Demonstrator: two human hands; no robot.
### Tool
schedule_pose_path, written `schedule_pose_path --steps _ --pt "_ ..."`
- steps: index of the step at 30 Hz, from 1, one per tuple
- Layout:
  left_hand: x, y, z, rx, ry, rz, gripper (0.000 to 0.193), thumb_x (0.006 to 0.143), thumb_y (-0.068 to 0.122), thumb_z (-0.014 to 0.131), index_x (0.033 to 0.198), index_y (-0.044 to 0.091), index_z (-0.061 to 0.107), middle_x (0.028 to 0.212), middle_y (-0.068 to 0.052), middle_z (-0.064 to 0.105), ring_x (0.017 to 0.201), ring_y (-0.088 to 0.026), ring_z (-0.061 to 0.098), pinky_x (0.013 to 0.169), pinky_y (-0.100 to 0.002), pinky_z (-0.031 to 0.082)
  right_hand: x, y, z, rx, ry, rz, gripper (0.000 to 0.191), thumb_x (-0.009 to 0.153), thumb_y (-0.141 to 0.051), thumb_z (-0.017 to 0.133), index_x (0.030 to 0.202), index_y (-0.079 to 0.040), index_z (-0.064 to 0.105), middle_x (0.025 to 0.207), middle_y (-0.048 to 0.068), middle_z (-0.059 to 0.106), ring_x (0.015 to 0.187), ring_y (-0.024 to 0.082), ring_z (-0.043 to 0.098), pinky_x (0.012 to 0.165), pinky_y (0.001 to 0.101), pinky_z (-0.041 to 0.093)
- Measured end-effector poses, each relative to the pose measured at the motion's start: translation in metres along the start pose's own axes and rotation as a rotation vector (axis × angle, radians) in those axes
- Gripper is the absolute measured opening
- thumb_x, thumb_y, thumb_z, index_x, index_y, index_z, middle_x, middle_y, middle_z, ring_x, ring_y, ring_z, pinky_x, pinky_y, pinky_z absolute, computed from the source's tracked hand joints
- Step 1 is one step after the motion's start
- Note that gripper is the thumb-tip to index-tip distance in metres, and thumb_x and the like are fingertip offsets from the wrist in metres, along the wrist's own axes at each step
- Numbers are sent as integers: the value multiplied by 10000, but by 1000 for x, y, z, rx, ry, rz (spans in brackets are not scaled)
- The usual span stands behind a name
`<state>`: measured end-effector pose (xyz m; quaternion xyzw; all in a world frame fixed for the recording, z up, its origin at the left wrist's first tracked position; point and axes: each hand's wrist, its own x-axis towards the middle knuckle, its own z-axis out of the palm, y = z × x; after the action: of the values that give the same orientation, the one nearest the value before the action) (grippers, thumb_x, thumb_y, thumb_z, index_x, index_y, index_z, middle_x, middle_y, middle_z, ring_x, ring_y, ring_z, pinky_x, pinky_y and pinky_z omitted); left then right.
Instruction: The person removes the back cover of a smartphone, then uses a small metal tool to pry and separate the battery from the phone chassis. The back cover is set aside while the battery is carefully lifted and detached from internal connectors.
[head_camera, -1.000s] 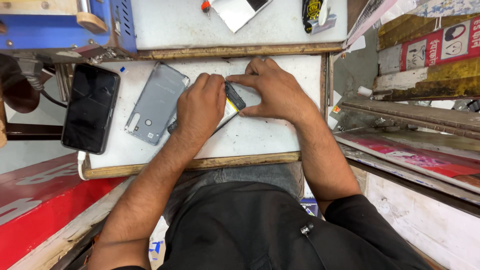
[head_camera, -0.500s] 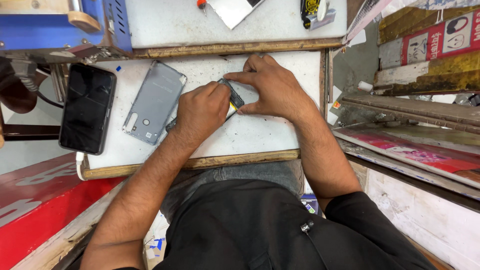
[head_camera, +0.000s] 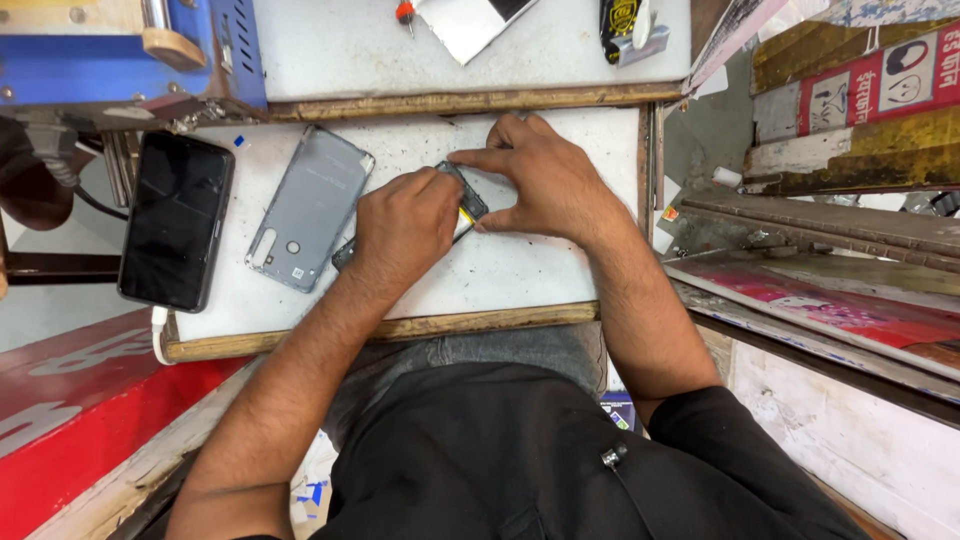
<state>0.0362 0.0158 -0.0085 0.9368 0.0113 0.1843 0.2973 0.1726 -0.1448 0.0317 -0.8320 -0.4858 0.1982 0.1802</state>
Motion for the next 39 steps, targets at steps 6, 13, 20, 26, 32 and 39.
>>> schedule_pose_path --steps 6,13,20,26,32,39 --pt "1 1 -2 18 2 -83 79 923 81 742 932 55 668 836 -80 689 725 -263 712 607 -382 573 2 1 2 -8 3 1 860 522 -386 990 1327 -296 703 1100 48 626 1041 259 572 826 403 552" --pt "2 -1 -2 11 28 -108 90 948 93 742 942 56 660 837 -78 677 714 -264 696 610 -372 567 2 3 2 -17 12 -22 854 515 -378 993 1315 -282 710 1107 45 627 1046 258 574 825 403 556" --pt "-4 2 7 6 -26 -10 78 917 80 736 889 75 663 766 -53 636 682 -231 687 580 -360 557 3 2 1 -37 -8 1 877 489 -390 992 1315 -298 712 1075 46 625 1012 257 570 802 405 553" --pt "-3 1 7 28 2 21 56 912 58 722 898 82 673 800 -57 639 715 -233 694 595 -358 560 2 2 1 -4 17 -29 869 513 -390 987 1328 -280 706 1096 35 632 1008 253 575 811 403 553" --pt "-2 6 6 44 32 -45 62 913 63 728 900 76 669 804 -70 629 706 -255 679 588 -373 550 1 2 0 -2 6 -7 854 521 -371 983 1326 -286 711 1089 42 627 1030 262 573 806 407 548" --pt "-5 10 5 17 -20 51 96 891 61 724 850 91 643 776 -51 601 702 -233 664 584 -380 544 2 3 0 -24 2 -25 843 522 -320 979 1321 -291 715 1080 44 626 1024 264 572 816 404 551"
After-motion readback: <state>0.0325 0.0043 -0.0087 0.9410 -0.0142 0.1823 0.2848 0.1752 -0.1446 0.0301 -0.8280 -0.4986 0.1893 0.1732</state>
